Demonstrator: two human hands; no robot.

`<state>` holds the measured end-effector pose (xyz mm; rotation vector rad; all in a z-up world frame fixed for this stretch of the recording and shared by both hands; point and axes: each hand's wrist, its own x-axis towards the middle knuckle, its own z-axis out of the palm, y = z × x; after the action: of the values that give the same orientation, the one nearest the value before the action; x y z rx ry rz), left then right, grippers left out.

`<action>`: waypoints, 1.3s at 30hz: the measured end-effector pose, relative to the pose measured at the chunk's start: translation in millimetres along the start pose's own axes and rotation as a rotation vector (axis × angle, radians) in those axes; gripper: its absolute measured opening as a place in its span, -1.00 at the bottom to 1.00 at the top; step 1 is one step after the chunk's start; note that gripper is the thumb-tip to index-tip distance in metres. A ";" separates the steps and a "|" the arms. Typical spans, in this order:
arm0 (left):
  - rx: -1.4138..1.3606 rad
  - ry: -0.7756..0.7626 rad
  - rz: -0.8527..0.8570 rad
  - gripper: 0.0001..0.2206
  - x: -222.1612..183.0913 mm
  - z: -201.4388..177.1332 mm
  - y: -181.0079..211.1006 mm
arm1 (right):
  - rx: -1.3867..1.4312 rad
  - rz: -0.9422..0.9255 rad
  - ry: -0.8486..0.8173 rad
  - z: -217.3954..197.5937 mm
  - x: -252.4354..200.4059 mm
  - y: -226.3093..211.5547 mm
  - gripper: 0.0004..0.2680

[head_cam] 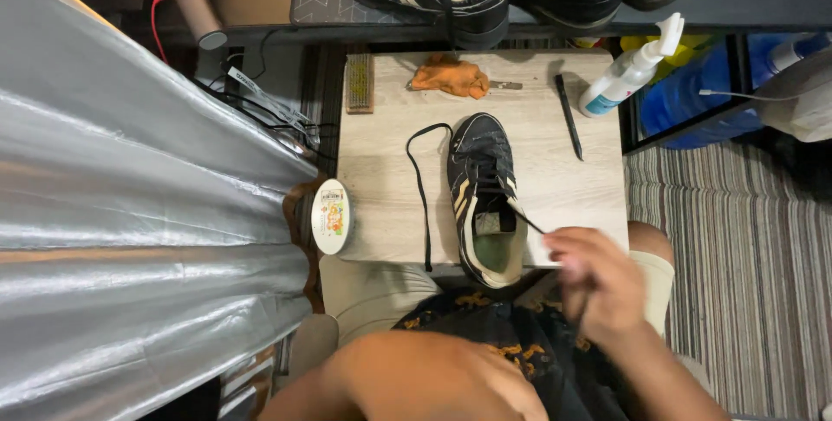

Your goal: Lacing a black sneaker on a workbench

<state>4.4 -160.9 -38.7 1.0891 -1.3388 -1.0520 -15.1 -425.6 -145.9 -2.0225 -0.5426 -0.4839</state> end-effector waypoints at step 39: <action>1.190 1.174 -0.689 -0.73 -15.0 -128.9 -209.0 | -0.461 0.177 0.089 39.2 1.7 51.3 -0.85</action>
<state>142.5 -188.1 -240.5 2.5914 -0.4560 0.2487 19.4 -413.9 -199.2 -2.4454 -0.2027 -0.6303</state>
